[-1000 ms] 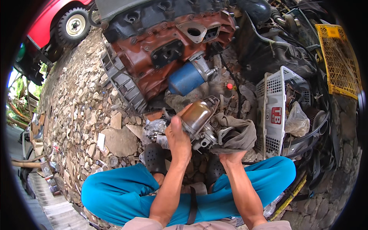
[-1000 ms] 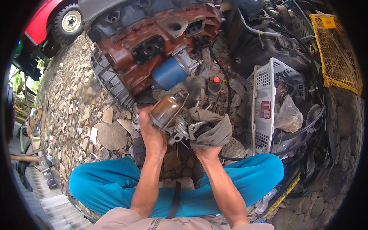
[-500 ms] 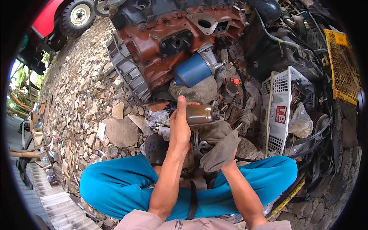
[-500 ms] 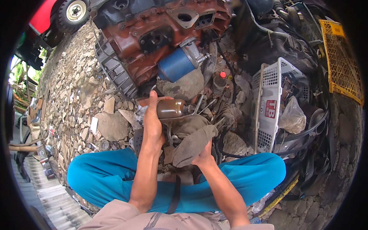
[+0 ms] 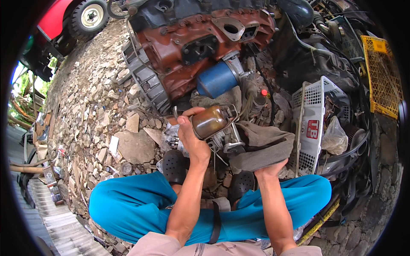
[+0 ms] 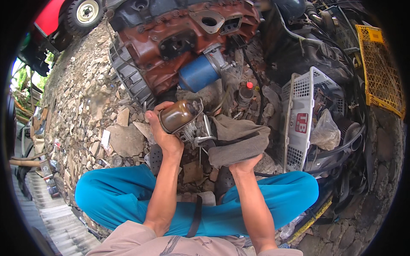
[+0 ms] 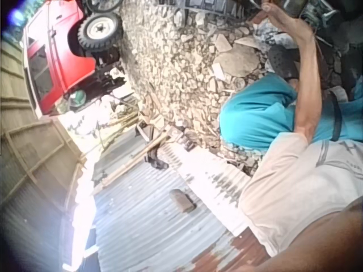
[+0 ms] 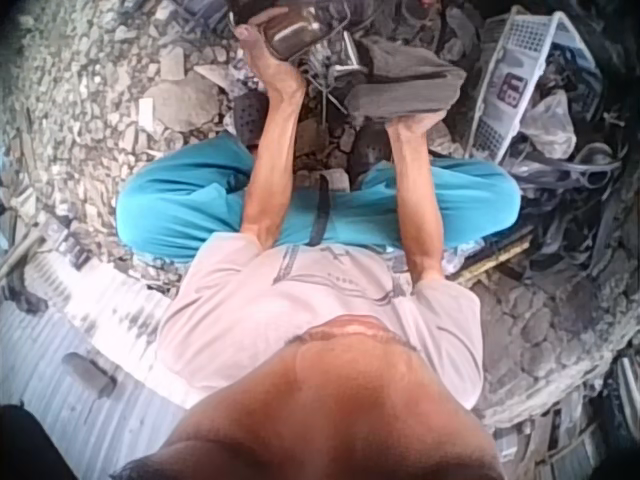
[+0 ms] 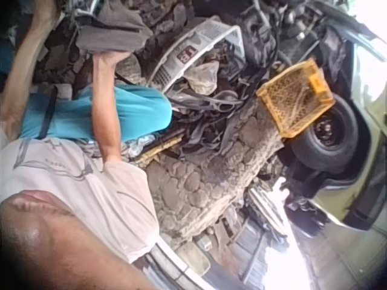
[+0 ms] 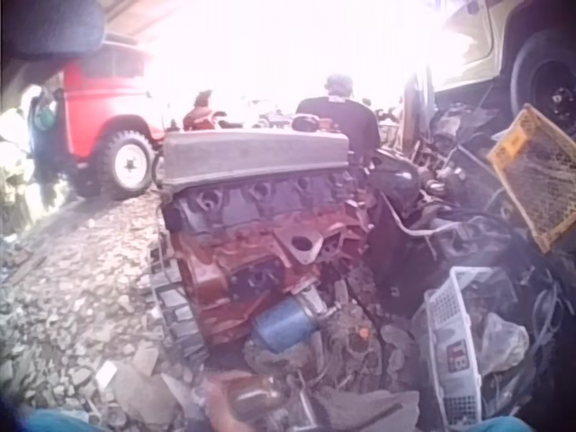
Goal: The person sits on the ground and cleans a carburetor. They use a screwdriver to adjust internal components, pour a liquid from a bottle into the carburetor, and wipe the exterior with a cloth.
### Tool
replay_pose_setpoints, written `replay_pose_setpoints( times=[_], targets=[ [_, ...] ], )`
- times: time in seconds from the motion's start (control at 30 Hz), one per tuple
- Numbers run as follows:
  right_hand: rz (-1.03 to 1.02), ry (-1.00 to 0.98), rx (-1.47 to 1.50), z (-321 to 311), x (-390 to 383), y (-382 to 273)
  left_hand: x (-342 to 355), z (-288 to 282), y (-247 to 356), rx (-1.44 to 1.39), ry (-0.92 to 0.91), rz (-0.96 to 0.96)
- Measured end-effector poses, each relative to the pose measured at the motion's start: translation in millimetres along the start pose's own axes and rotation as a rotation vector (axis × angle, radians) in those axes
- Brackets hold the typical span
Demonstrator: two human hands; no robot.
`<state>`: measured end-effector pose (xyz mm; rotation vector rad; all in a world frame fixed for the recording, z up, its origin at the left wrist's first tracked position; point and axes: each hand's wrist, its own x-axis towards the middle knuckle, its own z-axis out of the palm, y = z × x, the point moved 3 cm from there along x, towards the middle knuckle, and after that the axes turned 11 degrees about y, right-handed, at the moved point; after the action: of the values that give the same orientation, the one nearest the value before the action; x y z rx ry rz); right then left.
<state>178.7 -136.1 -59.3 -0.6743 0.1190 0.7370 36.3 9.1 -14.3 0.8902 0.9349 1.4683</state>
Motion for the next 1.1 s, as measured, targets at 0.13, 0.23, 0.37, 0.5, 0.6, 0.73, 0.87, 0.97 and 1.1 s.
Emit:
replay_pose_setpoints(
  times=[0.13,0.23,0.37,0.5,0.6,0.73,0.87,0.97,1.1],
  targets=[
    [-0.143,-0.119,0.022,-18,1,-16,-1,-4,3,-0.048,0.129,0.117],
    [-0.328,0.026,-0.114,-20,5,-28,3,-9,8,-0.04,0.202,0.2],
    [-0.292,0.109,-0.073,-5,13,-62,6,-11,14,-0.004,0.211,0.306],
    [-0.361,-0.037,-0.53,-22,28,-68,8,-14,17,0.098,0.018,0.375],
    [-0.599,-0.407,-1.084,15,-3,-33,6,-9,18,0.221,-0.02,0.46],
    [-0.958,-0.806,-1.407,46,-21,14,0,-3,13,0.291,-0.128,0.499],
    [-0.963,-0.918,-1.417,47,-24,17,2,-9,12,0.309,-0.157,0.434],
    [-0.863,-0.896,-1.226,39,-23,22,3,-8,7,0.195,-0.15,0.319],
    [-0.563,-0.796,-1.162,30,-26,29,5,-4,13,0.183,-0.192,0.316]
  ],
)
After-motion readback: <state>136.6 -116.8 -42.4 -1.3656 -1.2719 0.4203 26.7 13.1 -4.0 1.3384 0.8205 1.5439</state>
